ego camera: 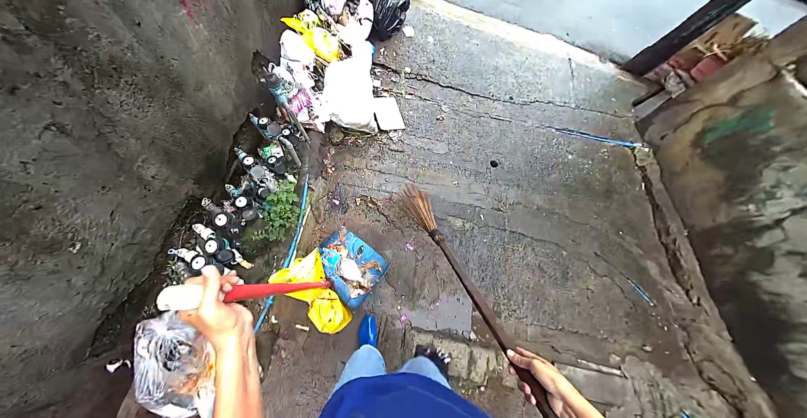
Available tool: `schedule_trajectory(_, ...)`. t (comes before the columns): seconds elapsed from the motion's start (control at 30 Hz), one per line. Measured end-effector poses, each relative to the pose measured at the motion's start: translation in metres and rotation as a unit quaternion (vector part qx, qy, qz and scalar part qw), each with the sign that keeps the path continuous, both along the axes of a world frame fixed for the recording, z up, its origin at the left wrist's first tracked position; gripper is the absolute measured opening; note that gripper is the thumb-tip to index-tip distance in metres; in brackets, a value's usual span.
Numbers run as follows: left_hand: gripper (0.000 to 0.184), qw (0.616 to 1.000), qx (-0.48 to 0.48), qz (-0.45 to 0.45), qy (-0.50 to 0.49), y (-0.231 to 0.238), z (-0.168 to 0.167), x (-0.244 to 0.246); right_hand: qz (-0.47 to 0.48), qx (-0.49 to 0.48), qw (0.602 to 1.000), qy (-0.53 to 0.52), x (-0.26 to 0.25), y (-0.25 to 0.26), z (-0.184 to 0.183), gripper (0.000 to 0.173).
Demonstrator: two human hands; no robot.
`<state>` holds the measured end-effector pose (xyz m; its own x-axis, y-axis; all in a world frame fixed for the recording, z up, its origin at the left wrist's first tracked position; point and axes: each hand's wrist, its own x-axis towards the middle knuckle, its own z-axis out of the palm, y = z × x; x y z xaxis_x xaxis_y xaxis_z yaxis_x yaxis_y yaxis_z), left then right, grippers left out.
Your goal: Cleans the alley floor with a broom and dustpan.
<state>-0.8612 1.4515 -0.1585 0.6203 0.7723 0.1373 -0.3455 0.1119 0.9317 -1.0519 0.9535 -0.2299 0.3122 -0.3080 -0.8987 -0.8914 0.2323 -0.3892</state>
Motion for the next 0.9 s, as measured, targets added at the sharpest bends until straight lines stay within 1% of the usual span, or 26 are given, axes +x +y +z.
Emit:
schedule_trajectory(0.1,0.025,1.0,0.009,-0.011,-0.005,-0.03,0.016,0.079,-0.016,0.022,0.999,-0.031,0.056,-0.024,0.007,0.028)
schedule_trajectory(0.17,0.025,1.0,0.016,-0.016,-0.002,-0.053,0.023,0.131,-0.026,0.05,0.997,-0.058,0.093,-0.04,0.008,0.031)
schedule_trajectory(0.23,0.024,0.999,0.026,-0.022,0.003,-0.078,0.026,0.183,-0.014,0.069,0.993,-0.092,0.134,-0.059,0.008,0.036)
schedule_trajectory(0.33,0.023,0.998,0.05,-0.022,0.015,-0.116,0.022,0.25,0.028,0.065,0.993,-0.093,0.204,-0.094,0.002,0.044)
schedule_trajectory(0.4,0.022,0.997,0.071,-0.019,0.021,-0.142,0.024,0.291,0.057,0.064,0.993,-0.087,0.263,-0.128,-0.007,0.047)
schedule_trajectory(0.5,0.025,0.995,0.09,0.018,0.045,-0.185,0.042,0.338,0.14,0.049,0.986,-0.083,0.359,-0.187,-0.013,0.049)
schedule_trajectory(0.6,0.025,0.992,0.102,0.057,0.054,-0.221,0.064,0.396,0.229,0.044,0.969,-0.079,0.456,-0.228,-0.008,0.056)
schedule_trajectory(0.67,0.023,0.99,0.096,0.08,0.066,-0.244,0.065,0.43,0.304,0.036,0.95,-0.061,0.512,-0.251,0.003,0.059)
schedule_trajectory(0.73,0.021,0.988,0.092,0.097,0.081,-0.266,0.061,0.461,0.393,0.024,0.918,-0.04,0.563,-0.266,0.017,0.061)
schedule_trajectory(0.8,0.021,0.985,0.088,0.109,0.098,-0.286,0.048,0.488,0.48,0.02,0.877,-0.028,0.606,-0.281,0.024,0.066)
schedule_trajectory(0.9,0.02,0.981,0.086,0.125,0.117,-0.306,0.021,0.526,0.58,0.043,0.813,-0.011,0.663,-0.302,0.021,0.073)
